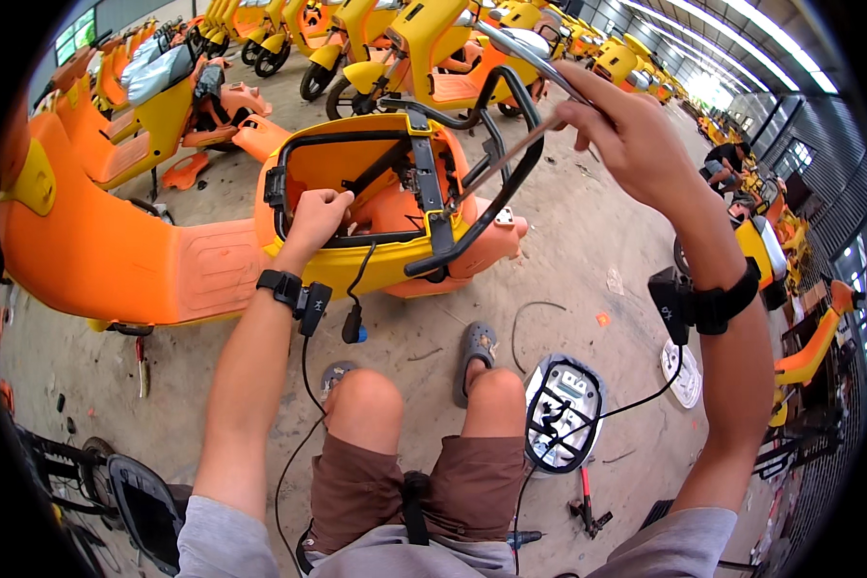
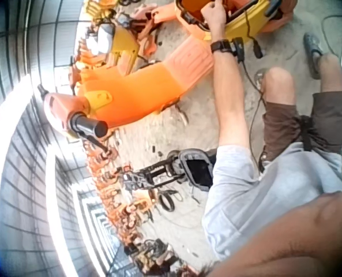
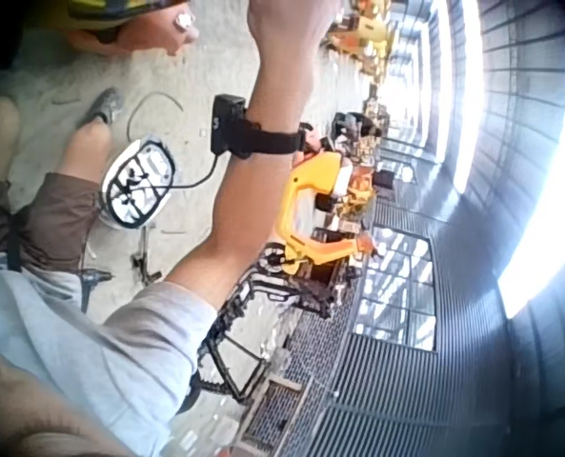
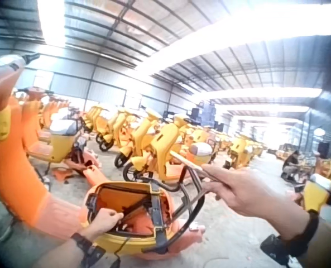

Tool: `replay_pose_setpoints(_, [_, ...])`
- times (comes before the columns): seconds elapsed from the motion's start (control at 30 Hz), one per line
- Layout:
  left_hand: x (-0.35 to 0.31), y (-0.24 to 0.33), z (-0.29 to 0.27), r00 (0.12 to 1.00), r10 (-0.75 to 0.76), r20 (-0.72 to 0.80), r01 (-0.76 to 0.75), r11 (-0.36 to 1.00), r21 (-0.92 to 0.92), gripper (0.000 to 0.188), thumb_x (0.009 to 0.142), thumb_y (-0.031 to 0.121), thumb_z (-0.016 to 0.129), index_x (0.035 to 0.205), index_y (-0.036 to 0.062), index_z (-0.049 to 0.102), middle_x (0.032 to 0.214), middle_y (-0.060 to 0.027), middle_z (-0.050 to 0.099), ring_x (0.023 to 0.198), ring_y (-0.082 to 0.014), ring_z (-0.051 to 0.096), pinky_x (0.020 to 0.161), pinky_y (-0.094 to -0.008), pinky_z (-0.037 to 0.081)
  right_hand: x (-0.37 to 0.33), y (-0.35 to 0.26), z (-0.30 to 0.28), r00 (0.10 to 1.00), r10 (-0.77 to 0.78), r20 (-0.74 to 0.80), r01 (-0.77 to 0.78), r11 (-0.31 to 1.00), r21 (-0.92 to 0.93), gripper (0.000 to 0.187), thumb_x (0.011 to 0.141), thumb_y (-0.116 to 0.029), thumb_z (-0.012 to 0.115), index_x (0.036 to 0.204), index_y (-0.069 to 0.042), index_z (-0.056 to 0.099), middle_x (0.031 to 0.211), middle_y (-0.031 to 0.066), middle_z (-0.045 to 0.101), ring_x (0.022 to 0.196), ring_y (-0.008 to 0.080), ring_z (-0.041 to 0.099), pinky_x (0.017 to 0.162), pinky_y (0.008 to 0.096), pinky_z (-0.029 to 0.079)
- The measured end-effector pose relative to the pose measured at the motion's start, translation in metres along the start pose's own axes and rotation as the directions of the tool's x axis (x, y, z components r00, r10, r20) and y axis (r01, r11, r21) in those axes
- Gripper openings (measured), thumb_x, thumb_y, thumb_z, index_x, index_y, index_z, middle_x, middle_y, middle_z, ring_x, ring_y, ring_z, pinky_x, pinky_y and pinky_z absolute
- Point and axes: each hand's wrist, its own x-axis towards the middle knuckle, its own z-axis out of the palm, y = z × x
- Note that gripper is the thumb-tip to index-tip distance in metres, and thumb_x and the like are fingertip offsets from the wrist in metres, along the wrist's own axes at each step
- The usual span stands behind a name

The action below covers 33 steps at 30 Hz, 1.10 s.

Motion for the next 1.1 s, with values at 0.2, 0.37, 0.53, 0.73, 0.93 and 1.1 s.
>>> replay_pose_setpoints(0.2, [0.01, -0.005, 0.002, 1.0, -0.013, 0.0, 0.013, 1.0, 0.005, 0.034, 0.096, 0.031, 0.066, 0.074, 0.0051, 0.066, 0.066, 0.0006, 0.059, 0.051, -0.0078, 0.05, 0.047, -0.0242, 0.038, 0.004, 0.022, -0.026, 0.967, -0.246, 0.059, 0.248, 0.968, -0.034, 0.024, 0.097, -0.014, 0.065, 0.116, 0.0, 0.069, 0.095, 0.0111, 0.074, 0.085, 0.0197, 0.07, 0.078, 0.0313, 0.053])
replay_pose_setpoints(0.37, [0.015, -0.017, -0.02, 0.997, -0.083, 0.007, 0.082, 0.996, 0.02, 0.032, 0.096, 0.035, 0.069, 0.086, 0.0053, 0.068, 0.071, 0.0021, 0.059, 0.054, -0.0059, 0.052, 0.045, -0.0207, 0.035, -0.021, 0.012, -0.025, 0.974, -0.022, -0.227, 0.032, 0.999, 0.041, 0.022, 0.095, -0.018, 0.063, 0.102, 0.002, 0.068, 0.082, 0.019, 0.068, 0.075, 0.0245, 0.067, 0.07, 0.0368, 0.051])
replay_pose_setpoints(0.53, [0.014, -0.017, -0.015, 0.995, -0.08, 0.052, 0.084, 0.994, -0.074, 0.036, 0.097, 0.035, 0.066, 0.074, 0.0087, 0.061, 0.057, 0.0075, 0.043, 0.046, -0.0037, 0.036, 0.044, -0.0215, 0.027, -0.124, 0.019, -0.052, 0.835, 0.466, -0.293, -0.447, 0.884, 0.133, 0.023, 0.099, -0.021, 0.063, 0.108, -0.001, 0.07, 0.077, 0.0078, 0.069, 0.062, 0.0143, 0.06, 0.059, 0.0277, 0.047])
replay_pose_setpoints(0.73, [0.015, -0.016, -0.002, 0.999, -0.021, 0.045, 0.02, 1.0, 0.021, 0.039, 0.097, 0.035, 0.066, 0.07, 0.0085, 0.059, 0.055, 0.0073, 0.042, 0.045, -0.0032, 0.035, 0.044, -0.0226, 0.025, -0.348, 0.055, 0.011, 0.446, 0.859, -0.252, -0.726, 0.511, 0.46, 0.025, 0.1, -0.022, 0.064, 0.104, 0.003, 0.067, 0.07, 0.0031, 0.063, 0.056, 0.0086, 0.058, 0.049, 0.0236, 0.043])
replay_pose_setpoints(0.93, [0.018, -0.018, 0.001, 0.99, 0.131, 0.052, -0.138, 0.976, 0.168, 0.043, 0.097, 0.032, 0.065, 0.066, 0.0032, 0.057, 0.058, 0.0035, 0.047, 0.053, -0.0049, 0.04, 0.051, -0.0249, 0.03, -0.526, 0.033, 0.143, 0.021, 0.893, -0.45, -0.788, 0.292, 0.542, 0.016, 0.1, -0.009, 0.06, 0.104, 0.005, 0.066, 0.085, 0.0108, 0.07, 0.074, 0.0169, 0.068, 0.07, 0.0309, 0.054])
replay_pose_setpoints(1.1, [0.007, -0.01, 0.0, 0.97, 0.242, 0.028, -0.241, 0.939, 0.245, 0.043, 0.098, 0.028, 0.064, 0.067, -0.0007, 0.056, 0.061, -0.0005, 0.052, 0.057, -0.0066, 0.045, 0.056, -0.0268, 0.037, -0.589, 0.001, 0.231, 0.373, 0.808, -0.456, -0.878, 0.466, 0.108, 0.017, 0.095, -0.006, 0.064, 0.109, 0.002, 0.067, 0.106, 0.0178, 0.069, 0.099, 0.0316, 0.067, 0.088, 0.0393, 0.052])
